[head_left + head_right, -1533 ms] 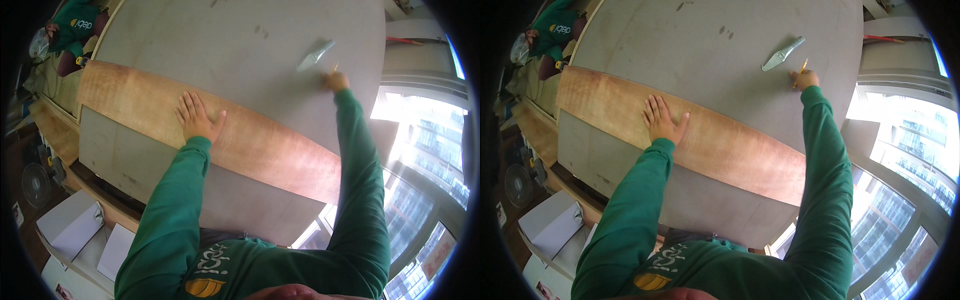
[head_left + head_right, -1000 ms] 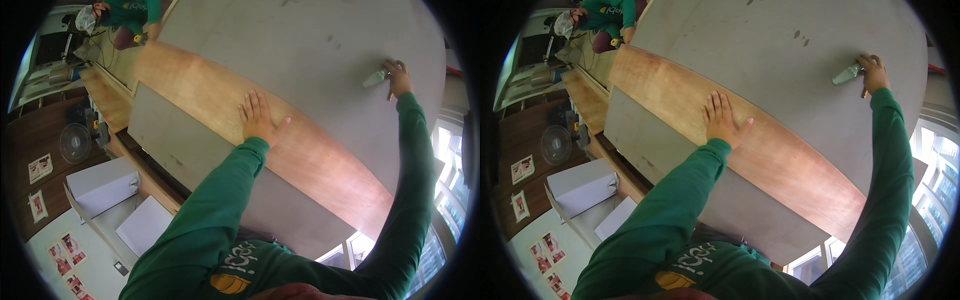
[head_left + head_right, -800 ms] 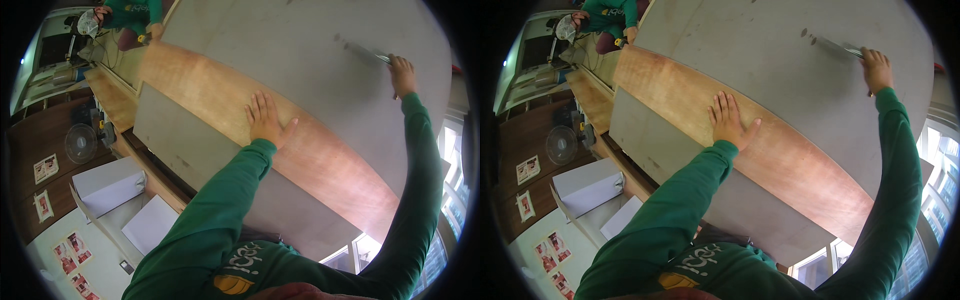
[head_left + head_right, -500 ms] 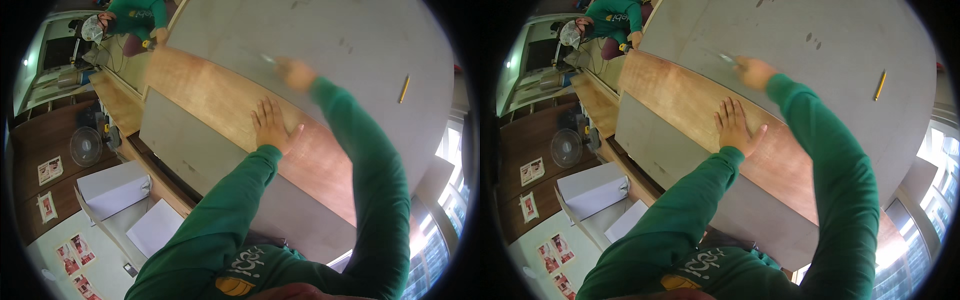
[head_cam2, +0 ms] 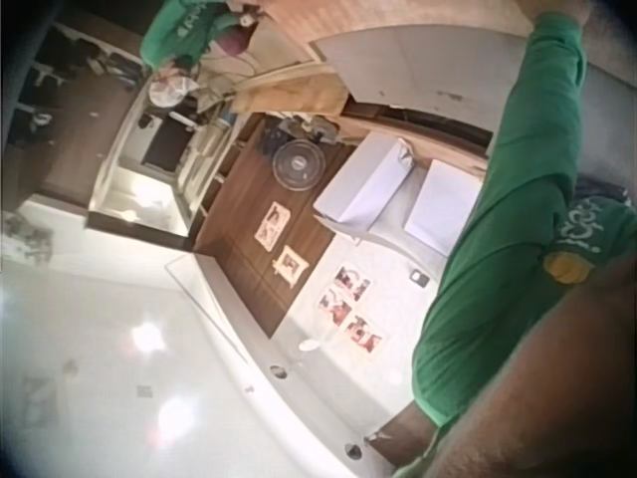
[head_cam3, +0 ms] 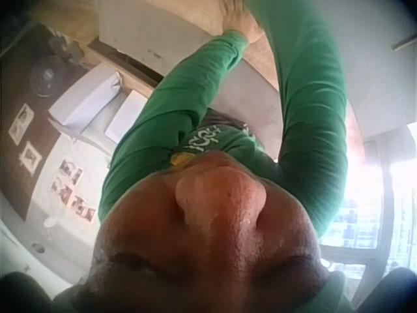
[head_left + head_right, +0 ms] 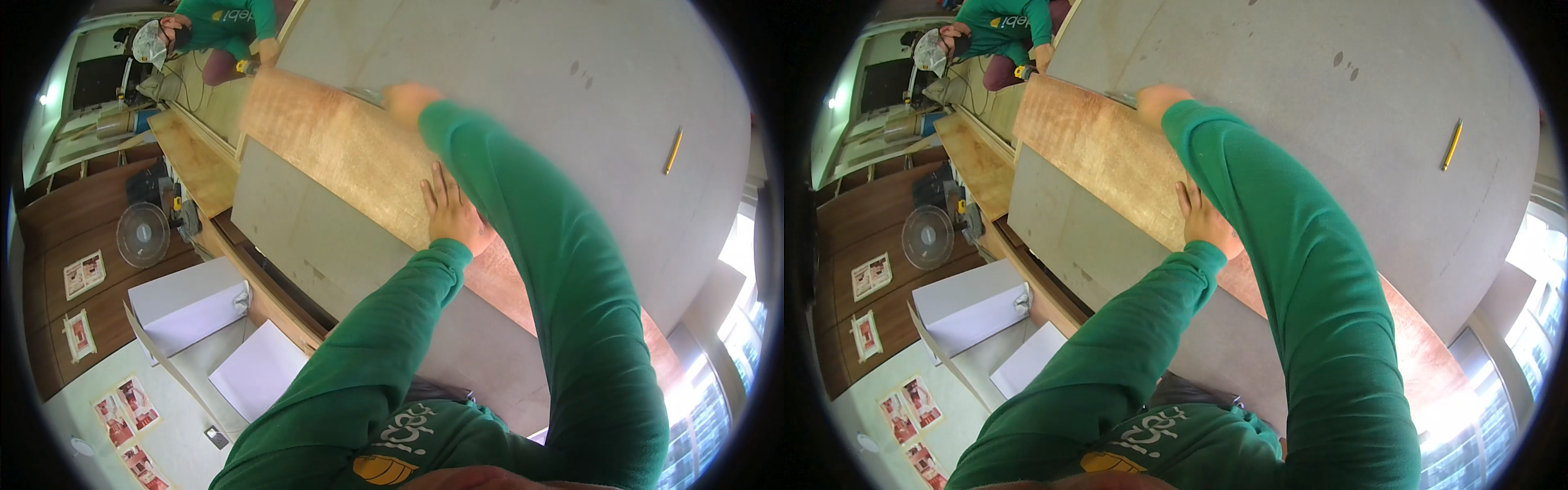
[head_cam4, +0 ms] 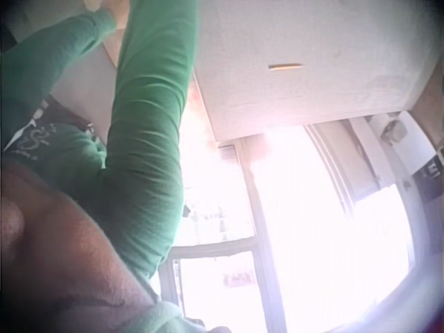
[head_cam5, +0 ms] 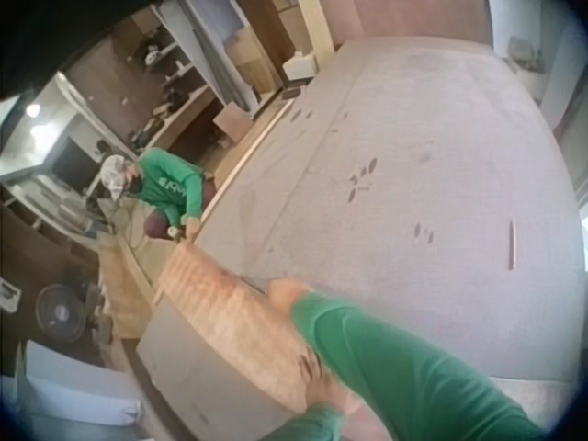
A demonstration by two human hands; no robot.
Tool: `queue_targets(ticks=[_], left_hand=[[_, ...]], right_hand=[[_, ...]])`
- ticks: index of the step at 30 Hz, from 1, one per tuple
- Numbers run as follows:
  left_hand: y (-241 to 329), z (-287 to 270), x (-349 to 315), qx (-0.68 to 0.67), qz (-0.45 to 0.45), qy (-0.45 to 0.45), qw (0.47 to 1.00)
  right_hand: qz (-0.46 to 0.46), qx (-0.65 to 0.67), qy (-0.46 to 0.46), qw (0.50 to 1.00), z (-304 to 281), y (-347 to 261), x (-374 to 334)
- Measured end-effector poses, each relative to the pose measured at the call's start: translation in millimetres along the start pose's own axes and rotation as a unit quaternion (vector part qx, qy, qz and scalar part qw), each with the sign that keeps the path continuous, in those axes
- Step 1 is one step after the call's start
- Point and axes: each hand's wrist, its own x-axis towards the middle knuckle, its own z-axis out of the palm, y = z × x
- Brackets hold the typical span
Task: The person applies adhesive strips to a long board and then positions a large panel over it.
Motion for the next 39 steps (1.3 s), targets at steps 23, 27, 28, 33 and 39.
queue_targets(ticks=[23, 27, 28, 33, 39], left_hand=[[-7, 5, -3, -0.004, 0.02, 0.004, 1.0], [-4, 4, -1, 0.005, 0.01, 0.047, 0.999], [-5, 2, -1, -0.003, 0.0, 0.033, 0.999], [4, -5, 3, -0.05, -0.006, 0.028, 0.998], [1, -6, -4, -0.063, -0.054, 0.014, 0.996]], right_hand=[[0.005, -0.021, -0.028, 0.999, 29, -4, 8], [-0.012, -0.014, -0.006, 1.0, 20, 9, -28], [-0.016, -0.021, 0.002, 1.0, 17, 12, -44], [0.024, -0.045, -0.023, 0.998, -14, 47, -154], [0.131, -0.084, -0.095, 0.983, -63, 79, -325]])
